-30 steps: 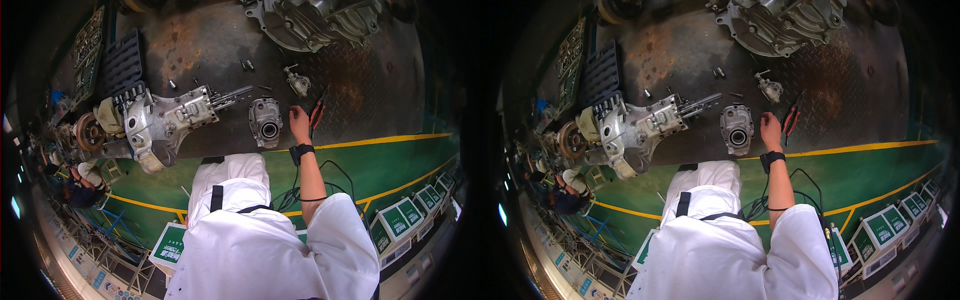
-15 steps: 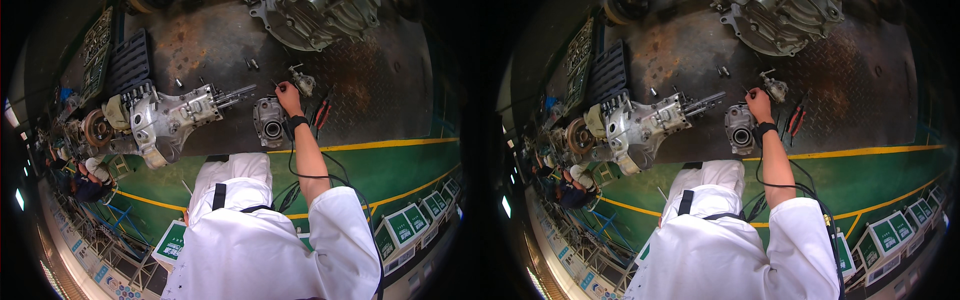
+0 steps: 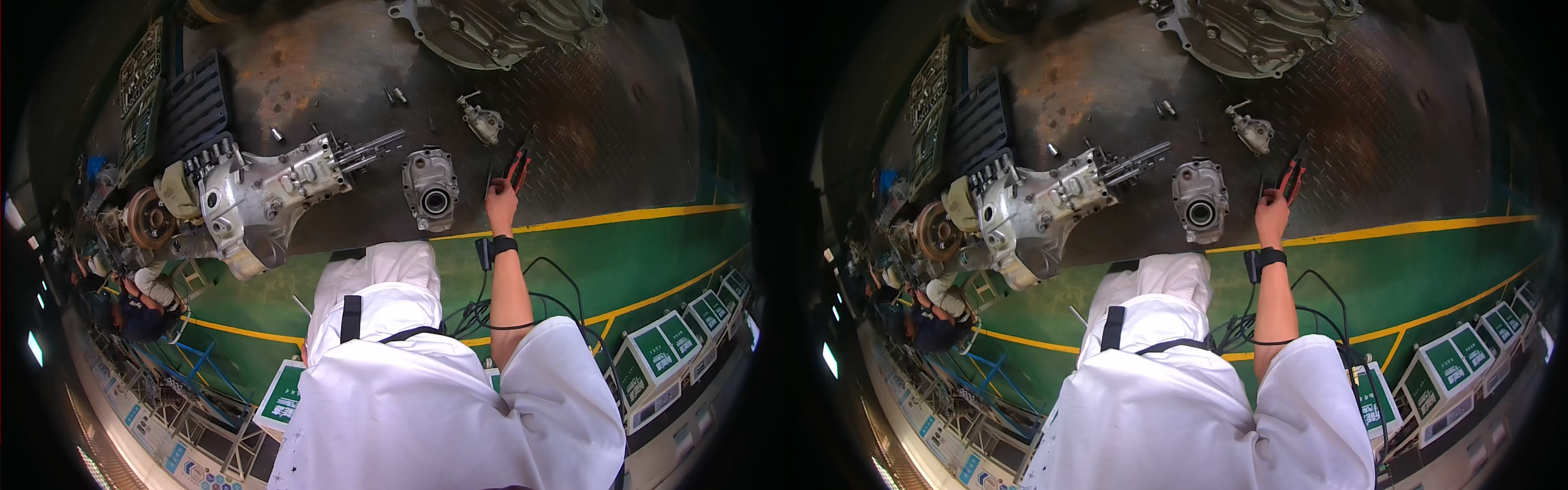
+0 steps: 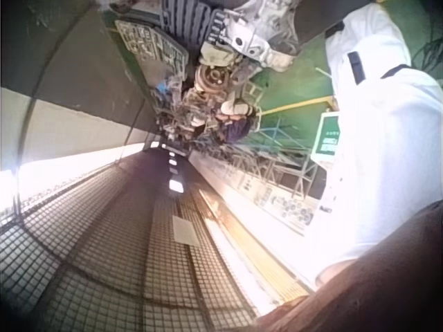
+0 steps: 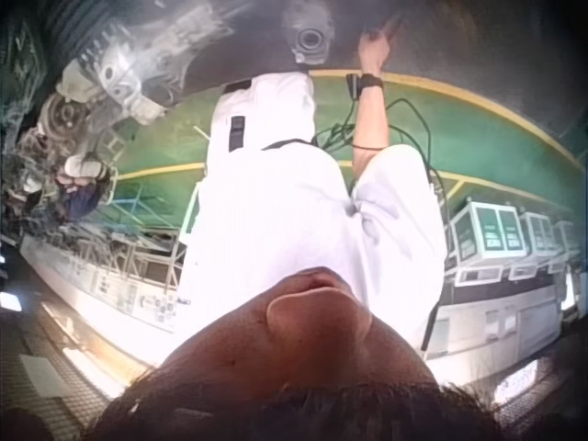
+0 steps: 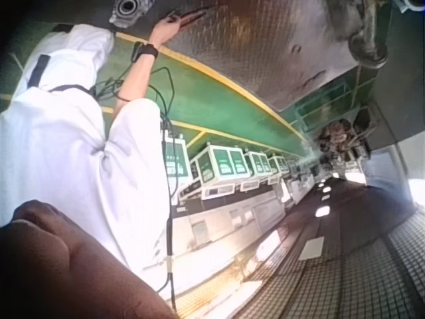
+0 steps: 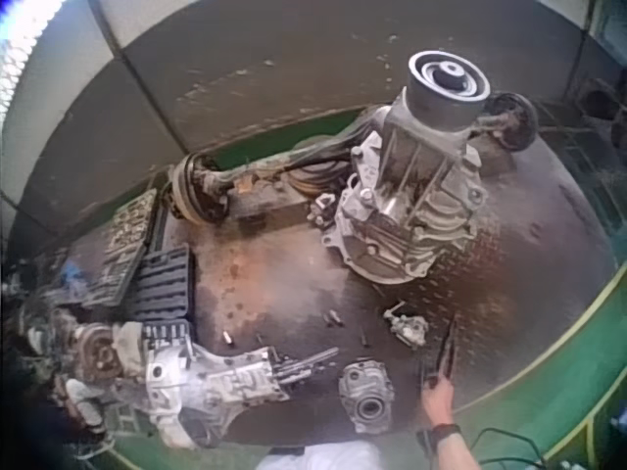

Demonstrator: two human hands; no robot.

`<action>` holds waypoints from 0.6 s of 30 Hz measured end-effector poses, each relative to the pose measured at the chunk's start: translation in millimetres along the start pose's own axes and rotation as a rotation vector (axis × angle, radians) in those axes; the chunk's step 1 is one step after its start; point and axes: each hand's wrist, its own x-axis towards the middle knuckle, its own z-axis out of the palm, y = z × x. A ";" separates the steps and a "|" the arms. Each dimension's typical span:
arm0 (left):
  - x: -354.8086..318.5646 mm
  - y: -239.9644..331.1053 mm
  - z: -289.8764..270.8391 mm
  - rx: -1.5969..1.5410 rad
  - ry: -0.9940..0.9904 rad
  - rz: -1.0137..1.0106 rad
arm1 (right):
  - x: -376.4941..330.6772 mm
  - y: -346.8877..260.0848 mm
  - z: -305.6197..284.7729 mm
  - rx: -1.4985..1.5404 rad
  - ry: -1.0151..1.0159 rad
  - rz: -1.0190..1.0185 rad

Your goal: The person uses a speed handle socket wrench to remove bolts from a gearbox housing, then picks up individual bolts and sets them aside on the workbench.

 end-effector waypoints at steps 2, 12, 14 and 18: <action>2.9 1.7 -1.0 0.008 -0.008 0.004 | -10.0 12.8 -5.6 0.044 0.008 0.036; 9.9 6.8 -2.8 0.027 -0.032 0.020 | -27.2 34.3 -8.9 -0.051 0.243 0.088; 10.1 7.8 -4.3 0.032 -0.037 0.024 | -26.9 41.2 -7.2 -0.056 0.263 0.101; 16.5 11.7 -1.8 0.041 -0.056 0.037 | -23.0 80.6 -11.7 0.090 0.482 0.198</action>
